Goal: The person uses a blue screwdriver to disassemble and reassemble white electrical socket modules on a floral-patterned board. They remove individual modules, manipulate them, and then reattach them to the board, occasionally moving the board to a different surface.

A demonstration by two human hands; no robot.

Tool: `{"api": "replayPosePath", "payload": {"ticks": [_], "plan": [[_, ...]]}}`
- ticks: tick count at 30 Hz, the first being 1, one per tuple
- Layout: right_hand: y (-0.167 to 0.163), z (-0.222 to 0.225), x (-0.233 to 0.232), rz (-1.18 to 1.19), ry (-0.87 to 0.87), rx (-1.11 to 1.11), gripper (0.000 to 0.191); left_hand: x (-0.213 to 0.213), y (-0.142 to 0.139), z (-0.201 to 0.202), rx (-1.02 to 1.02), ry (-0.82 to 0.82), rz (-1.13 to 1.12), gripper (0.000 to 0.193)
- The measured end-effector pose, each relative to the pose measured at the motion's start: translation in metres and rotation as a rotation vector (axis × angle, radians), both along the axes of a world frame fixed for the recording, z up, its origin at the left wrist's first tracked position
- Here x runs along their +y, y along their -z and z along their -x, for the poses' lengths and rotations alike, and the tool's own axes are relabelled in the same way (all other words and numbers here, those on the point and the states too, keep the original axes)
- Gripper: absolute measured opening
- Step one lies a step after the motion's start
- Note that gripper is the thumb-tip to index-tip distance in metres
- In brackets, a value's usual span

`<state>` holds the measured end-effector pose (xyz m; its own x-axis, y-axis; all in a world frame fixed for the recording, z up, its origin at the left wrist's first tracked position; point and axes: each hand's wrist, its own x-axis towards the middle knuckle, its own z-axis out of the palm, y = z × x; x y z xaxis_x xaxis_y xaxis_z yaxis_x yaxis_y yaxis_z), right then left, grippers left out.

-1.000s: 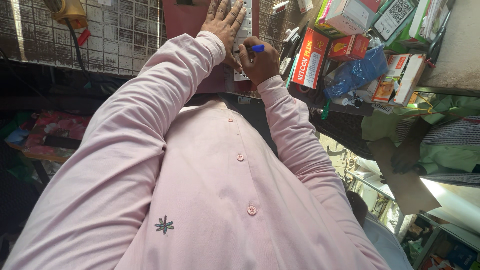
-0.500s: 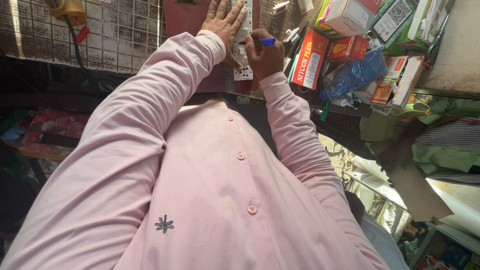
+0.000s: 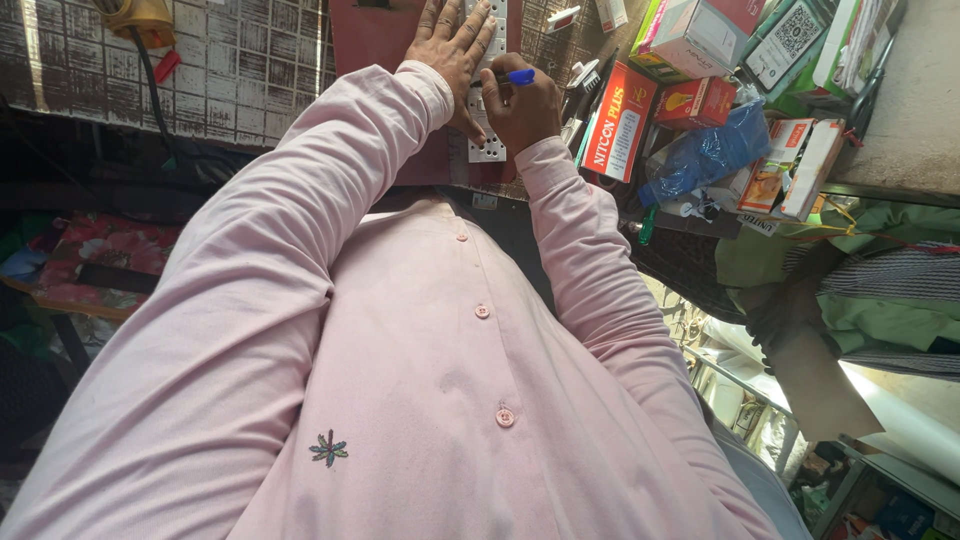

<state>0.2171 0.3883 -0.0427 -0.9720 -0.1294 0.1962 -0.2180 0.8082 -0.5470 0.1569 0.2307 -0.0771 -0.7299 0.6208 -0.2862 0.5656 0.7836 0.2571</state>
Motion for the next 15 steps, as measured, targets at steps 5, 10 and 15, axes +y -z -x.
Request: {"api": "replayPosePath", "payload": {"ticks": [5, 10, 15], "plan": [[-0.0017, 0.0005, -0.0008, -0.034, 0.001, -0.025, 0.014, 0.0000, -0.0006, 0.0008, 0.002, 0.002, 0.010, 0.166], [-0.0037, 0.0010, -0.0017, -0.023, 0.001, -0.048, 0.014, 0.0008, -0.0016, 0.0023, -0.009, 0.003, 0.021, 0.166], [-0.0033, 0.0018, -0.0007, -0.014, -0.009, -0.035, 0.014, 0.0009, -0.0008, 0.0033, -0.031, -0.008, -0.004, 0.167]]}}
